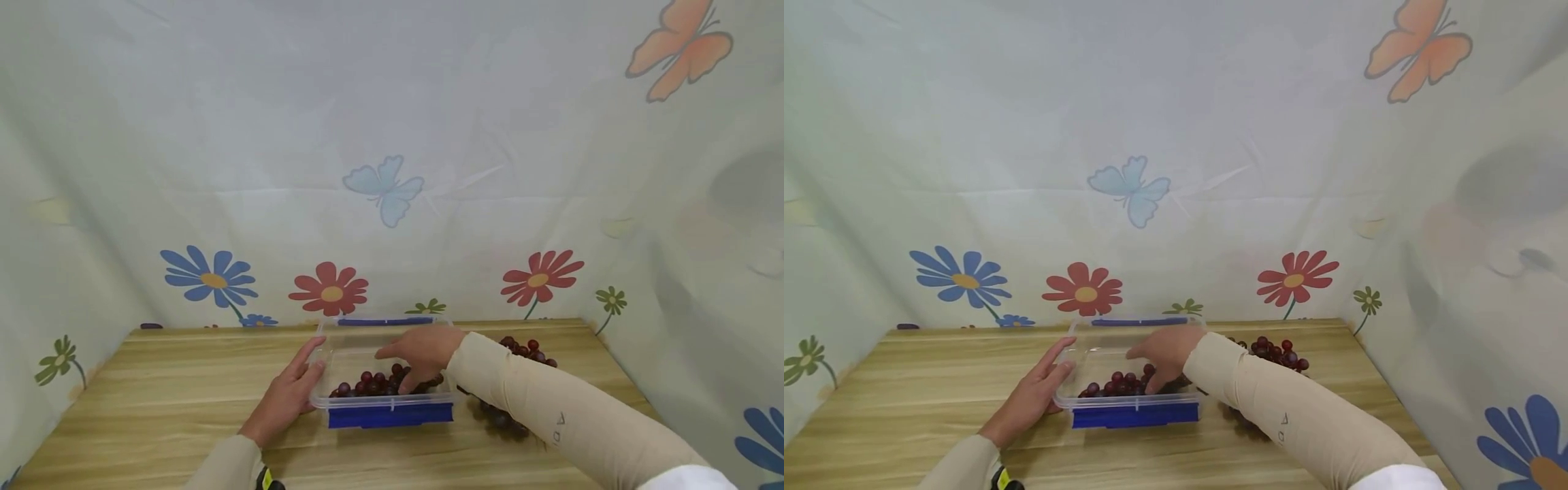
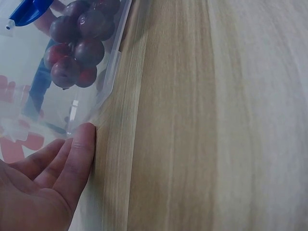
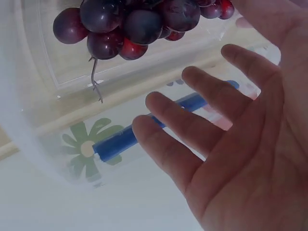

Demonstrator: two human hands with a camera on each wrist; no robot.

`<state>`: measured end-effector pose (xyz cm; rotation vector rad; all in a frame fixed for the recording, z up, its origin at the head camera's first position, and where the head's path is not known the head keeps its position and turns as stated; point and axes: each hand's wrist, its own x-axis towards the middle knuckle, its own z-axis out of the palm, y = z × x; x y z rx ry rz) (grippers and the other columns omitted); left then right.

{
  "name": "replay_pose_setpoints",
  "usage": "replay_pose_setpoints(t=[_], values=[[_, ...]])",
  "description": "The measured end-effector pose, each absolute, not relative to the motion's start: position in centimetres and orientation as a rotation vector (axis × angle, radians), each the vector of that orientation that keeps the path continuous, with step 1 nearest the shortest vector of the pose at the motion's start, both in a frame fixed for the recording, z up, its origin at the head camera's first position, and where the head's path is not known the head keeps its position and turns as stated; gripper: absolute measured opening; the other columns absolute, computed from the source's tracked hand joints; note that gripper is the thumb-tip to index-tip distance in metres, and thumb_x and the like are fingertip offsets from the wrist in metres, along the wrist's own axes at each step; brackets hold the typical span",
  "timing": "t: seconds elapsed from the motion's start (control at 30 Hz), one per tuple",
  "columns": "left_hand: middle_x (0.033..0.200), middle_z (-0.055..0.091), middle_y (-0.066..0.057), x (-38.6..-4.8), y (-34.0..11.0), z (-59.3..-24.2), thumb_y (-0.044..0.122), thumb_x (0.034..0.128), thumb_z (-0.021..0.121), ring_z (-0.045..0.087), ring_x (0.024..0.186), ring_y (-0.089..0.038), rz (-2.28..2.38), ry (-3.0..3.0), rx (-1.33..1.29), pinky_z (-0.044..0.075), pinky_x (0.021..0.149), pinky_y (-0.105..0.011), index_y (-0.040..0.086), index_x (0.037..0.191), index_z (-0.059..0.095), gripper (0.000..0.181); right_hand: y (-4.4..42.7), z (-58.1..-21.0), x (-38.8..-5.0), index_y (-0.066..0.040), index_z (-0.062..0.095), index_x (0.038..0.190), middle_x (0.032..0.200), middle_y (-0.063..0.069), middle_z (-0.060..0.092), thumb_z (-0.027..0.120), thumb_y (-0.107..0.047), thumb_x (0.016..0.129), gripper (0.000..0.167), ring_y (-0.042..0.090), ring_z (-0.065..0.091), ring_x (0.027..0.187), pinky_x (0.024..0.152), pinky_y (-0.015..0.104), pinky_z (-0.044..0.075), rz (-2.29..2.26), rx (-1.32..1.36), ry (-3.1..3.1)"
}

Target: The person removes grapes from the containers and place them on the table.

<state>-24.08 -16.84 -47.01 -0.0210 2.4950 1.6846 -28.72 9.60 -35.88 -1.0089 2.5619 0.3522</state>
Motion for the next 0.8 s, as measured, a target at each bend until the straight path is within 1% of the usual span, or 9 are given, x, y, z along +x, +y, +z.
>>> replay_pose_setpoints(t=[0.1,0.2,0.23,0.33,0.4,0.5,0.6,0.7,0.8], values=[[0.149,0.055,-0.020,-24.1,-16.9,-47.0,0.063,0.1022,0.052,0.068,0.106,-0.026,1.695,2.497,-0.016,0.062,0.080,-0.034,0.051,0.155,0.037,0.056,8.9,-36.2,-28.9,-0.044,0.045,0.155,0.150,-0.016,0.060,0.077,-0.052,0.091,0.071,0.010,0.062,0.132,0.102,0.036,0.057,0.395,-1.004,2.543],[0.147,0.057,-0.019,-24.2,-17.0,-47.2,0.062,0.1028,0.053,0.068,0.099,-0.023,1.703,2.500,-0.002,0.060,0.076,-0.032,0.048,0.156,0.037,0.057,8.5,-36.8,-29.2,-0.045,0.048,0.153,0.139,-0.016,0.067,0.078,-0.050,0.091,0.069,0.007,0.067,0.120,0.097,0.033,0.058,0.422,-1.028,2.511],[0.145,0.058,-0.019,-24.3,-17.0,-47.2,0.061,0.1032,0.053,0.068,0.096,-0.023,1.707,2.500,0.002,0.060,0.075,-0.032,0.047,0.157,0.038,0.057,8.4,-36.9,-29.2,-0.045,0.048,0.153,0.137,-0.016,0.068,0.078,-0.049,0.092,0.068,0.006,0.068,0.118,0.097,0.032,0.058,0.428,-1.037,2.503],[0.143,0.060,-0.019,-24.3,-16.9,-47.3,0.059,0.1035,0.053,0.068,0.093,-0.021,1.719,2.497,0.007,0.059,0.072,-0.030,0.047,0.156,0.038,0.056,8.3,-37.4,-29.1,-0.043,0.049,0.153,0.137,-0.015,0.069,0.077,-0.045,0.093,0.066,0.006,0.067,0.119,0.103,0.030,0.055,0.434,-1.067,2.493],[0.143,0.060,-0.019,-24.3,-16.9,-47.3,0.059,0.1037,0.053,0.068,0.094,-0.021,1.725,2.494,0.006,0.059,0.072,-0.031,0.047,0.156,0.039,0.055,8.3,-37.6,-29.1,-0.043,0.048,0.153,0.136,-0.014,0.069,0.077,-0.044,0.093,0.067,0.006,0.068,0.116,0.103,0.029,0.055,0.444,-1.069,2.497],[0.144,0.060,-0.019,-24.3,-16.8,-47.3,0.058,0.1039,0.054,0.069,0.096,-0.022,1.732,2.493,0.003,0.060,0.073,-0.031,0.047,0.155,0.039,0.055,8.2,-38.1,-29.0,-0.043,0.048,0.154,0.128,-0.014,0.073,0.078,-0.039,0.093,0.068,0.005,0.068,0.100,0.094,0.028,0.057,0.446,-1.047,2.508],[0.144,0.061,-0.018,-24.2,-16.8,-47.3,0.058,0.1039,0.054,0.069,0.096,-0.022,1.734,2.495,0.009,0.060,0.073,-0.031,0.047,0.155,0.040,0.055,8.2,-38.5,-29.0,-0.042,0.047,0.154,0.121,-0.012,0.075,0.078,-0.035,0.094,0.068,0.006,0.064,0.084,0.087,0.028,0.058,0.443,-1.016,2.513],[0.144,0.061,-0.018,-24.2,-16.8,-47.2,0.059,0.1037,0.054,0.070,0.097,-0.022,1.741,2.491,0.014,0.061,0.074,-0.032,0.047,0.155,0.040,0.055,8.4,-38.7,-29.0,-0.040,0.048,0.153,0.122,-0.011,0.075,0.079,-0.032,0.093,0.068,0.007,0.062,0.083,0.088,0.029,0.059,0.446,-0.990,2.521],[0.144,0.061,-0.018,-24.2,-16.8,-47.2,0.060,0.1035,0.053,0.070,0.099,-0.022,1.736,2.495,0.014,0.061,0.075,-0.032,0.047,0.155,0.040,0.055,8.5,-38.9,-29.1,-0.040,0.050,0.151,0.125,-0.012,0.074,0.080,-0.033,0.091,0.067,0.008,0.063,0.087,0.091,0.030,0.059,0.459,-0.969,2.528]])
